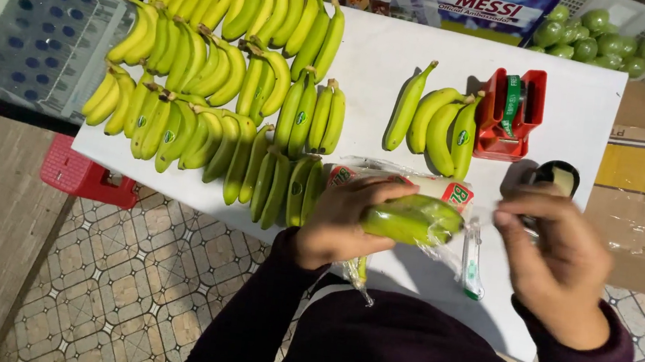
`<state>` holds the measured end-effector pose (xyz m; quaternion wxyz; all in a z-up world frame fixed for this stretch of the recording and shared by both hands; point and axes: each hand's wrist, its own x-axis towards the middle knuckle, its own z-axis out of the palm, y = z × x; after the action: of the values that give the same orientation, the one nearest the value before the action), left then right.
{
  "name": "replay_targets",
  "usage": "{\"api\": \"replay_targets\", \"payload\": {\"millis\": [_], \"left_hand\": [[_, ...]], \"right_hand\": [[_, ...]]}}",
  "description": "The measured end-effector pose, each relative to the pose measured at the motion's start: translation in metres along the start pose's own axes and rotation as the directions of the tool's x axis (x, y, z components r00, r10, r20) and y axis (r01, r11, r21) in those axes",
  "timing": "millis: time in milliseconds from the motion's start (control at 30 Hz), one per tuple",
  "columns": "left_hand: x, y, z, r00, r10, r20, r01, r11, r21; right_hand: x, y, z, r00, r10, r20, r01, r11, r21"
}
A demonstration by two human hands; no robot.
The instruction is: Wrapping bunches of green bananas in plastic bags and sealing them with a tape dispenser on a table.
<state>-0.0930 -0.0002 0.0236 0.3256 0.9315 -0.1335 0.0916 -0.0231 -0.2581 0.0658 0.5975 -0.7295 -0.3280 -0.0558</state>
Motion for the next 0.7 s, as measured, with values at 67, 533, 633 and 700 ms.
{"api": "replay_targets", "payload": {"millis": [67,533,633,700], "left_hand": [[-0.002,-0.003,-0.004,0.999,-0.01,-0.052,0.005,0.997,-0.083],[0.01,0.005,-0.006,0.984,-0.058,-0.168,0.047,0.996,-0.071],[0.009,0.007,-0.005,0.991,-0.087,-0.104,0.088,0.996,0.006],[0.009,0.009,-0.007,0.99,-0.011,-0.141,0.0,0.997,-0.076]], "right_hand": [[-0.005,0.009,0.001,0.996,0.023,-0.084,-0.021,0.999,0.025],[0.005,-0.006,0.009,0.987,-0.03,0.159,0.065,0.974,-0.217],[-0.002,-0.001,-0.003,0.998,-0.058,0.028,0.063,0.961,-0.268],[-0.009,0.009,-0.005,0.994,0.038,-0.102,-0.024,0.991,0.132]]}}
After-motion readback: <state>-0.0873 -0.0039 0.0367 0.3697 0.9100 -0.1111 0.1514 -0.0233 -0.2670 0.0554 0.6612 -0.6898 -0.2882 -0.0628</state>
